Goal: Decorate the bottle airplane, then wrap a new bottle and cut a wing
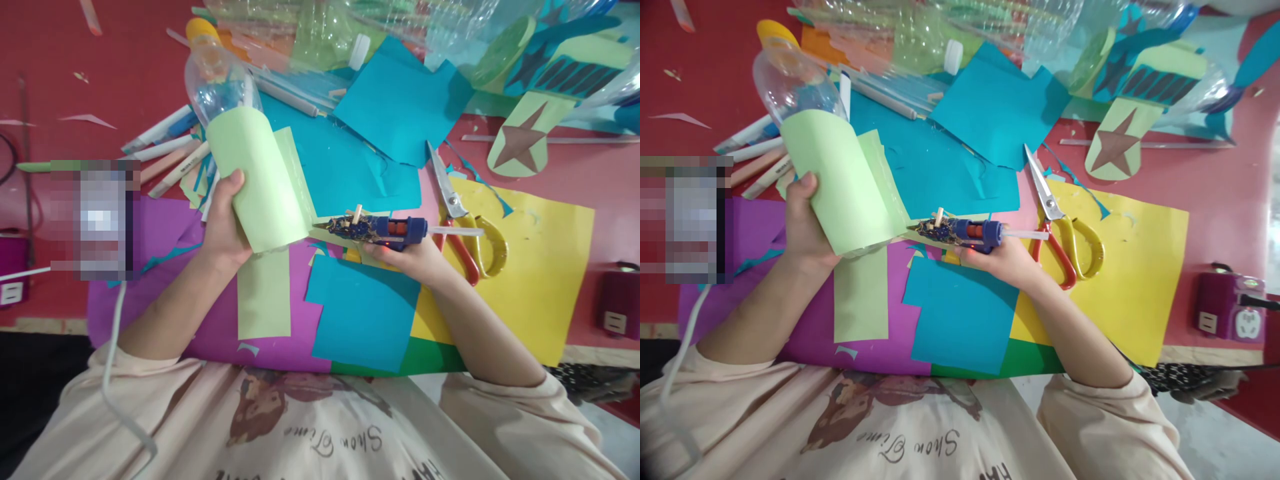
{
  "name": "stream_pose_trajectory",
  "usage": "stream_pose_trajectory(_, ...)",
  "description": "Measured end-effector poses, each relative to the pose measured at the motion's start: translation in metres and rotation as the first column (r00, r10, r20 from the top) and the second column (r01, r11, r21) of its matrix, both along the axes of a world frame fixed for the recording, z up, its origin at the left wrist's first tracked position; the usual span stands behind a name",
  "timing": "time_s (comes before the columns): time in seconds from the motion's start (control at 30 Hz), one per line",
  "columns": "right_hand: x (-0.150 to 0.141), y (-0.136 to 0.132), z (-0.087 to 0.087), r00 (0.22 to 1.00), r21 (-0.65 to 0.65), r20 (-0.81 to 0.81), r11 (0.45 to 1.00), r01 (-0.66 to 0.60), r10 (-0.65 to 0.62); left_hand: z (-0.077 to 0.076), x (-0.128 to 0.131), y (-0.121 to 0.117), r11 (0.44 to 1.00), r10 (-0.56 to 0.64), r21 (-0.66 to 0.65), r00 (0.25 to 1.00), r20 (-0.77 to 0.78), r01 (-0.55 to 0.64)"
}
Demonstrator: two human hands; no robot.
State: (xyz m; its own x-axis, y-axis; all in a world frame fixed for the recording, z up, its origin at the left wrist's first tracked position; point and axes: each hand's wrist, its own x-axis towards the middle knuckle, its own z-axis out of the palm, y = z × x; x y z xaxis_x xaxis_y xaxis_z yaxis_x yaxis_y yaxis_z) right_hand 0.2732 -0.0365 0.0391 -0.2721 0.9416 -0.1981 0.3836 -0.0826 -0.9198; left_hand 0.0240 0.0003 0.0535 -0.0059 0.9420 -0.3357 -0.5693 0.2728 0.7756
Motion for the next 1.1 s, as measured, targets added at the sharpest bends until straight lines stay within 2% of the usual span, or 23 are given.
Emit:
stream_pose_trajectory(0.13,0.000,0.000,0.000,1.000,0.005,-0.004,1.000,-0.005,0.005,0.000,0.000,-0.001,0.999,-0.016,0.028,0.999,-0.042,0.018)
stream_pose_trajectory(0.27,-0.001,0.001,0.002,1.000,0.003,-0.004,1.000,-0.010,0.010,0.002,0.000,-0.002,0.999,-0.049,-0.003,0.999,-0.018,0.049)
stream_pose_trajectory(0.5,-0.001,0.000,0.003,1.000,-0.020,0.003,1.000,0.001,0.000,0.002,-0.002,-0.002,0.998,-0.063,0.021,0.998,0.016,0.063)
stream_pose_trajectory(0.7,-0.004,0.000,0.005,1.000,-0.030,0.000,0.999,-0.017,0.017,0.001,-0.001,-0.001,0.999,-0.005,0.049,1.000,0.029,0.004)
stream_pose_trajectory(0.83,-0.005,0.003,0.007,0.999,-0.060,-0.009,0.997,0.046,-0.047,0.001,-0.002,0.000,0.997,0.059,0.055,0.998,0.029,-0.061)
stream_pose_trajectory(0.97,-0.001,0.005,0.015,0.974,-0.147,-0.164,0.980,0.133,-0.157,0.004,-0.001,-0.001,0.995,0.096,0.018,0.995,0.019,-0.096)
stream_pose_trajectory(1.03,0.008,0.004,0.021,0.921,-0.176,-0.235,0.945,0.275,-0.311,0.005,-0.001,-0.002,0.997,0.079,-0.027,0.997,0.006,-0.079)
stream_pose_trajectory(1.07,0.016,0.002,0.024,0.883,-0.181,-0.245,0.913,0.365,-0.401,0.005,0.000,-0.002,0.997,0.067,-0.048,0.998,0.003,-0.066)
stream_pose_trajectory(1.1,0.025,0.001,0.026,0.826,-0.164,-0.229,0.857,0.489,-0.515,0.005,-0.001,-0.003,0.997,0.052,-0.064,0.999,0.002,-0.052)
